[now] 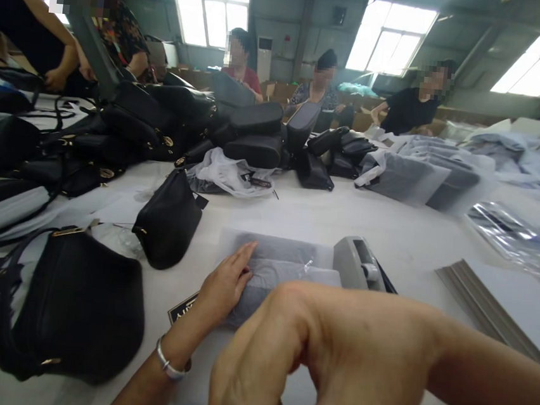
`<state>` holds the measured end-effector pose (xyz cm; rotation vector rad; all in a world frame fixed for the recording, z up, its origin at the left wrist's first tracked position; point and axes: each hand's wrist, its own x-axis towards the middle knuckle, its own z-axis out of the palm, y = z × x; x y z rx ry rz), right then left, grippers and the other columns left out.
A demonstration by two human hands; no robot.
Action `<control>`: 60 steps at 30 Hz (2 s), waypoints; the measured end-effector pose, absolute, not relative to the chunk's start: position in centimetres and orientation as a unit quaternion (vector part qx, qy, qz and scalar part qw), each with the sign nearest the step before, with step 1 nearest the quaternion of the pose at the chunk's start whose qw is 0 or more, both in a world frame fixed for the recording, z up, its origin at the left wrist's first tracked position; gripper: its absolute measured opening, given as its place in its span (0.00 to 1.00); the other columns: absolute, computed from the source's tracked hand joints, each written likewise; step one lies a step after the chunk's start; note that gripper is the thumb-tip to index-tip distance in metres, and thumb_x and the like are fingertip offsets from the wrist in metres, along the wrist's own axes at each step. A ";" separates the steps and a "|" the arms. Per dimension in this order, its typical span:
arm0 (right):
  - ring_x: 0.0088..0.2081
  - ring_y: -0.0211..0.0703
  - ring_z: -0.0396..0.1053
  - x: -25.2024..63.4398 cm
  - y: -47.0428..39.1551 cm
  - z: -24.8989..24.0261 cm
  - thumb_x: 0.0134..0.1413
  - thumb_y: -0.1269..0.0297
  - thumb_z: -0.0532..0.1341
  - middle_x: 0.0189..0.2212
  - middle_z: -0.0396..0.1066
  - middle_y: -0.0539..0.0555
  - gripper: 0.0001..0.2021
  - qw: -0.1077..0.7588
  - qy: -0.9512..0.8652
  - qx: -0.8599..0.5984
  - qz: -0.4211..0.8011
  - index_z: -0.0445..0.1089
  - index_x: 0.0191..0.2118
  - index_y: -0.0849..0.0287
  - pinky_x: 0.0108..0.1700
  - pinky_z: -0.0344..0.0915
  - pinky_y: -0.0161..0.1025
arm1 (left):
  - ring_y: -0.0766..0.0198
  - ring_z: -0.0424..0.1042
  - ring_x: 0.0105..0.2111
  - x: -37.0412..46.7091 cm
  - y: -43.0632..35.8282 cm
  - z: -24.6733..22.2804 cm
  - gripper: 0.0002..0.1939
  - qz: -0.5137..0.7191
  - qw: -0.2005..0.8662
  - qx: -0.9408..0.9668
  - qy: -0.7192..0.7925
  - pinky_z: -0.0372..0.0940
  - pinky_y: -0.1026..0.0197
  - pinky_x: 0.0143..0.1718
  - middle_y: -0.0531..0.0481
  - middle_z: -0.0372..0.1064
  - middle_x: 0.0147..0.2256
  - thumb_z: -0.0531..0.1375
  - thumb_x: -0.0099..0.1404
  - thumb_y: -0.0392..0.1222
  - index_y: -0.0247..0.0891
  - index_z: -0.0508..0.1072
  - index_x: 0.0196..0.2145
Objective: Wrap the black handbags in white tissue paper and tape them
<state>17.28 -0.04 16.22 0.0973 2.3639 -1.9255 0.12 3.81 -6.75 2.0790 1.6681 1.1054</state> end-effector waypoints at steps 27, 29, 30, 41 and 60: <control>0.35 0.53 0.73 12.6 14.2 6.2 0.49 0.50 0.67 0.32 0.76 0.59 0.18 0.144 0.947 0.262 0.118 0.75 0.40 0.58 0.31 0.55 0.38 | 0.54 0.70 0.50 0.0 3.6 -6.5 0.40 0.406 0.167 0.686 0.580 0.68 0.49 0.54 0.41 0.65 0.58 0.57 0.65 0.29 0.44 0.44 0.70; 0.36 0.55 0.73 13.3 14.9 5.9 0.47 0.42 0.67 0.34 0.76 0.61 0.27 0.122 0.942 0.290 0.119 0.72 0.44 0.60 0.31 0.55 0.39 | 0.54 0.69 0.53 0.0 3.6 -6.6 0.40 0.409 0.158 0.689 0.577 0.67 0.49 0.55 0.42 0.63 0.61 0.56 0.65 0.29 0.45 0.45 0.69; 0.35 0.55 0.73 13.8 15.5 5.7 0.46 0.39 0.66 0.34 0.76 0.60 0.30 0.108 0.940 0.308 0.099 0.71 0.45 0.61 0.30 0.55 0.39 | 0.54 0.67 0.55 0.0 3.6 -6.7 0.39 0.405 0.151 0.694 0.576 0.66 0.49 0.56 0.43 0.61 0.62 0.56 0.66 0.29 0.45 0.46 0.69; 0.50 0.46 0.69 22.7 11.3 0.4 0.66 0.60 0.56 0.49 0.72 0.57 0.13 -0.231 0.903 0.362 -0.014 0.69 0.52 0.57 0.53 0.65 0.43 | 0.55 0.67 0.56 -0.1 3.4 -7.9 0.26 0.362 0.058 0.742 0.562 0.64 0.48 0.58 0.40 0.51 0.67 0.49 0.69 0.28 0.42 0.66 0.61; 0.70 0.53 0.39 22.4 4.3 -11.5 0.57 0.83 0.51 0.69 0.47 0.58 0.33 -0.256 0.914 0.272 0.156 0.53 0.68 0.61 0.65 0.57 0.57 | 0.50 0.51 0.67 3.3 10.8 -4.4 0.23 0.312 -0.088 0.734 0.597 0.44 0.34 0.66 0.42 0.59 0.63 0.50 0.73 0.42 0.44 0.59 0.64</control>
